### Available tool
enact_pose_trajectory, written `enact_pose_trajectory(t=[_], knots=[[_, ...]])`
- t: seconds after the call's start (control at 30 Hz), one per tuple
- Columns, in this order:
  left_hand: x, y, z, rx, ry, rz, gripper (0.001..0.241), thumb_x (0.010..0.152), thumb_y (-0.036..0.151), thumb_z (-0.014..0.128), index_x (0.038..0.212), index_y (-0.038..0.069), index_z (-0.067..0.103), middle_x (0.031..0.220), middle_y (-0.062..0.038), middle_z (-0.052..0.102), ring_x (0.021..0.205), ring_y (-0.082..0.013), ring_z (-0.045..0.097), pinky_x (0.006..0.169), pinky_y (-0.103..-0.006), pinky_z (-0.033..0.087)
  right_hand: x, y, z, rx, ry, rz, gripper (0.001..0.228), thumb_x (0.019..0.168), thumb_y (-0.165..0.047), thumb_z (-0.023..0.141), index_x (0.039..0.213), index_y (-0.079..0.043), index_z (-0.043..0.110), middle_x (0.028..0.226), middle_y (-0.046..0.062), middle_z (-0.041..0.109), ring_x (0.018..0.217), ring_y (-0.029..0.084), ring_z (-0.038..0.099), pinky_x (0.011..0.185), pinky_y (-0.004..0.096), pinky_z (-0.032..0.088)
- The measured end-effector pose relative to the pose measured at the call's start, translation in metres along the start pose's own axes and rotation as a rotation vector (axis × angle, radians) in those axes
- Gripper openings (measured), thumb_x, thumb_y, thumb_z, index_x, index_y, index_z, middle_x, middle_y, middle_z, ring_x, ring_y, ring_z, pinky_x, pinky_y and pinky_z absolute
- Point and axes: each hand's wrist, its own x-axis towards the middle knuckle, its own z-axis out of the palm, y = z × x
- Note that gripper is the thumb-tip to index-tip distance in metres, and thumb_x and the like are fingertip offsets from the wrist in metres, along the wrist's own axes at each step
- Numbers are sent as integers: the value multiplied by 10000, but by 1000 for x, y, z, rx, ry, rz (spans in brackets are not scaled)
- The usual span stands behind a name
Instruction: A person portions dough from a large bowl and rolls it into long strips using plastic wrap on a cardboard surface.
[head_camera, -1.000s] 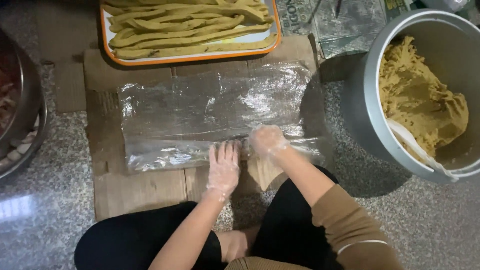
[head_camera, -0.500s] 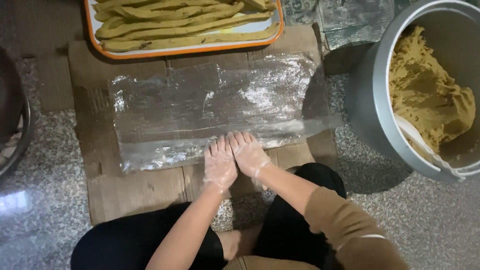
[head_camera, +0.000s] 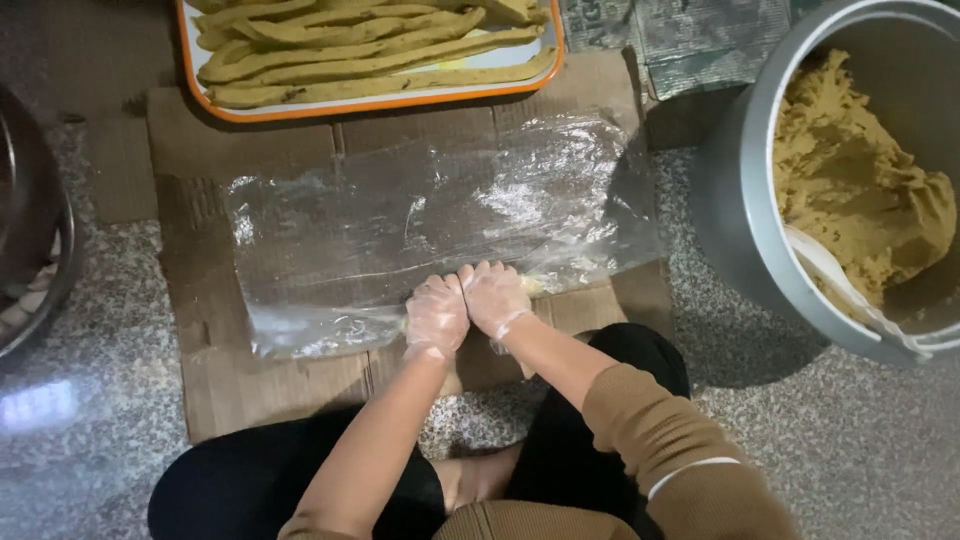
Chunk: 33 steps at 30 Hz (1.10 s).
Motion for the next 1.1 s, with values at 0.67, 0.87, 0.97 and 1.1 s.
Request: enact_pose_trajectory(t=[0.67,0.87,0.97,1.1], knots=[[16,-108,-122,-154,-783,-179,282,994,494,497,1099,389,736,1183,69,727,1216,-198,660,1221,-476,298,-32,144,4,-19,150,-19,157,766,-456,796,857,-346,730,952,-70,677,1049,157,619,936,409,518],[-17,-112,-134,-160,-79,-143,169,976,418,602,944,362,758,1076,79,715,1135,-201,665,1175,-523,290,-40,156,-20,264,116,-50,85,864,-287,728,878,-203,733,955,20,724,970,268,714,904,473,566],[-11,-98,-118,-37,226,-235,254,957,303,701,1210,298,676,1471,-66,532,1425,-344,414,1185,-672,138,-27,164,-13,335,218,-2,56,860,-292,733,845,-246,707,915,-27,701,944,208,715,870,390,567],[40,-34,-182,-419,-529,-16,405,931,129,549,1311,137,688,720,20,721,431,-114,461,437,-262,408,4,142,-13,74,188,115,129,851,-342,718,806,-221,719,860,14,680,881,248,699,815,414,550]])
